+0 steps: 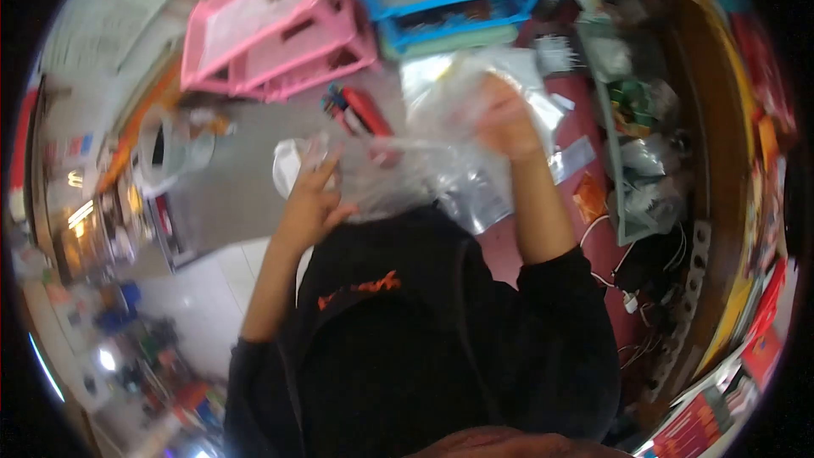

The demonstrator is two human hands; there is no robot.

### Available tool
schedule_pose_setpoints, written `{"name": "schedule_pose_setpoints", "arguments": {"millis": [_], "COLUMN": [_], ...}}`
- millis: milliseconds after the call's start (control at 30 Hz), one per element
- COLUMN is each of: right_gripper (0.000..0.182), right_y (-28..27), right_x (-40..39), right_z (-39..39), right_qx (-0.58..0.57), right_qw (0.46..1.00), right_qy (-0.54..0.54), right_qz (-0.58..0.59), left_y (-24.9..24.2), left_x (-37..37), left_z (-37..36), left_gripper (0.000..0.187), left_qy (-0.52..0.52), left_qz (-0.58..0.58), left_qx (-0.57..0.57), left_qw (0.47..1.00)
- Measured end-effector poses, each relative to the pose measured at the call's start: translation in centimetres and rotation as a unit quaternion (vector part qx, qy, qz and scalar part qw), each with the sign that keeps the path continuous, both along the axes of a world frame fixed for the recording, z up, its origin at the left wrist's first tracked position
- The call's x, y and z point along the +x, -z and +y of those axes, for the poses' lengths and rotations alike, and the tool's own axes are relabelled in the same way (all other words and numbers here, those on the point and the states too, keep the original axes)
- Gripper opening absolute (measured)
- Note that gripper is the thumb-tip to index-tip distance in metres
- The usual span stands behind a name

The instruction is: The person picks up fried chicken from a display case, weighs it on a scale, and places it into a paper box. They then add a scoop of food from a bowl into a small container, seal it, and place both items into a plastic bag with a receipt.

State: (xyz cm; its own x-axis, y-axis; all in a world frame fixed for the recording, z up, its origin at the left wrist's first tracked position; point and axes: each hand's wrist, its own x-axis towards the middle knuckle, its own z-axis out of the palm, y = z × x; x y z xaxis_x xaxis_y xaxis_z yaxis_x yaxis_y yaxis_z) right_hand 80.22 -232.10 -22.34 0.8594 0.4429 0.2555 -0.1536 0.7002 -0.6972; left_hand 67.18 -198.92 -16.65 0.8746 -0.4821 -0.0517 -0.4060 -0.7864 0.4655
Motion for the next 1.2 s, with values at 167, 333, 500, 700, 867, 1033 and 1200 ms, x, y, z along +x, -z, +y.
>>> {"name": "schedule_pose_setpoints", "arguments": {"millis": [167, 333, 500, 700, 867, 1033, 1200], "right_gripper": [0.024, 0.054, 0.037, 0.039, 0.028, 0.017, 0.031], "right_y": [3.9, -2.4, -3.1, 11.1, 12.3, 10.2, 11.6], "right_x": [-7.8, -4.8, -0.6, -5.1, -5.6, -4.5, -0.8], "right_z": [18.5, 17.7, 19.7, 28.5, 29.7, 32.9, 39.4], "right_qx": [-0.482, -0.268, -0.346, -0.665, -0.69, -0.613, -0.697], "right_qw": [0.814, 0.901, 0.921, 0.739, 0.723, 0.786, 0.707], "right_qy": [-0.132, -0.291, -0.172, -0.104, -0.023, 0.056, 0.1], "right_qz": [-0.295, -0.176, 0.05, -0.025, -0.026, 0.056, -0.065], "left_y": [-4.8, -5.0, -3.0, 12.0, 16.3, 15.7, 13.9], "left_x": [-0.8, -4.7, -10.2, -15.1, -18.2, -19.1, -18.8], "left_z": [1.3, 12.2, 23.3, 34.9, 38.4, 41.8, 45.4], "left_gripper": [0.05, 0.049, 0.041, 0.037, 0.036, 0.036, 0.036], "left_qy": [-0.018, -0.141, -0.332, -0.408, -0.407, -0.422, -0.402], "left_qz": [-0.041, -0.163, -0.194, -0.036, 0.038, 0.002, -0.011], "left_qx": [-0.067, -0.021, -0.021, -0.039, 0.036, -0.005, 0.024], "left_qw": [0.997, 0.976, 0.923, 0.911, 0.912, 0.907, 0.915]}}
